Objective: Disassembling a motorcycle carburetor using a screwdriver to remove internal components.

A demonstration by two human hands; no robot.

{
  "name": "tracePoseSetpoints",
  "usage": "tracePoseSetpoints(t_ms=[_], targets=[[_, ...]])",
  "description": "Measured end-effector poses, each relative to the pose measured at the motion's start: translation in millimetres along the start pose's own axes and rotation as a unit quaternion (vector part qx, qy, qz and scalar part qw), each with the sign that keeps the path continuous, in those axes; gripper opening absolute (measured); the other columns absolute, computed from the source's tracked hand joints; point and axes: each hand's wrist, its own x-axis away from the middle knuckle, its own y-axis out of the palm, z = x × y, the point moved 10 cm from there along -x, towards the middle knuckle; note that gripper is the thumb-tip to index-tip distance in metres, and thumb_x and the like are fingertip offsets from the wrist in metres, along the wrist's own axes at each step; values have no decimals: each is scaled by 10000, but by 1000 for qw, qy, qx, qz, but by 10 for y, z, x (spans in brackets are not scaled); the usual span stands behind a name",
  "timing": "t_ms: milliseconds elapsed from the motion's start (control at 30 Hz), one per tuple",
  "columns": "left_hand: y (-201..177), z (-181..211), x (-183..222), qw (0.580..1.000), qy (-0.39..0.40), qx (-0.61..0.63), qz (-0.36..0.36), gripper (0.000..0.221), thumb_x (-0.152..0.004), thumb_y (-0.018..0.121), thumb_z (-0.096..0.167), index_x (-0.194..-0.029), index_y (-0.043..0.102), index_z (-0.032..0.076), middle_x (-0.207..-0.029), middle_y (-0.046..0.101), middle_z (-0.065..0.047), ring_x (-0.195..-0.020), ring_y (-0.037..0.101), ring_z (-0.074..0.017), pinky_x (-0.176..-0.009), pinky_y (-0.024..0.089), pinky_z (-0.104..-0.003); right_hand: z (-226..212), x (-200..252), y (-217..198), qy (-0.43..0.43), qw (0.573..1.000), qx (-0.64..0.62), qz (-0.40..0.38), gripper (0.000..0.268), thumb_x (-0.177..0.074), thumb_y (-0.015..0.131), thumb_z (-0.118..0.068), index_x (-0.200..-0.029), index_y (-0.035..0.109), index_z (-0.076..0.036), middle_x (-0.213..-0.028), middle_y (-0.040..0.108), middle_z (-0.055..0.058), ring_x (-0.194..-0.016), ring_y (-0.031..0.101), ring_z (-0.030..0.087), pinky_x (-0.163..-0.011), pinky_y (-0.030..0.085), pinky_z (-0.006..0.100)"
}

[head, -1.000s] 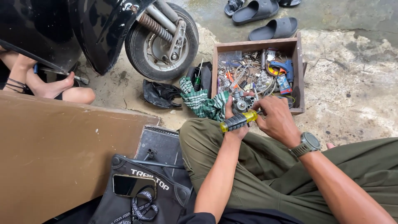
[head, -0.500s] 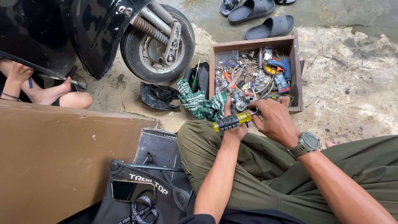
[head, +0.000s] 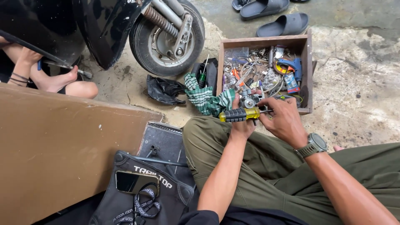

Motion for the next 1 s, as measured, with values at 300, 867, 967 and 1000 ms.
tracePoseSetpoints(t_ms=[300,867,967,1000], targets=[[-224,-69,-93,1000,-7,27,-11,572,-1054,517,530,-1266,601,5,-1209,706,-219,-990,741,-400,-774,628,-411,-32,-30,-86,-5,999,-46,26,153,-877,743,-244,-1024,713,-214,-622,613,-1,-688,651,155,-851,354,331],[90,85,-23,988,-38,100,-110,685,-994,536,583,-1384,587,22,-1391,594,-263,-993,732,-363,-889,627,-454,358,-124,-543,204,846,-480,109,44,-1014,595,-76,-1056,601,-85,-652,463,-25,-538,406,45,-554,400,215],[155,288,42,990,-15,96,-103,718,-975,528,616,-1398,579,39,-1399,594,-242,-988,727,-347,-888,625,-452,606,-97,-612,217,831,-488,154,45,-1025,568,-59,-1066,561,-78,-668,418,-32,-541,378,39,-553,388,219],[195,391,60,989,-2,103,-102,746,-973,506,636,-1420,565,43,-1416,582,-240,-989,720,-341,-891,622,-455,718,-90,-645,218,821,-493,184,46,-1033,564,-47,-1068,541,-65,-666,378,-28,-537,342,39,-538,367,230]])
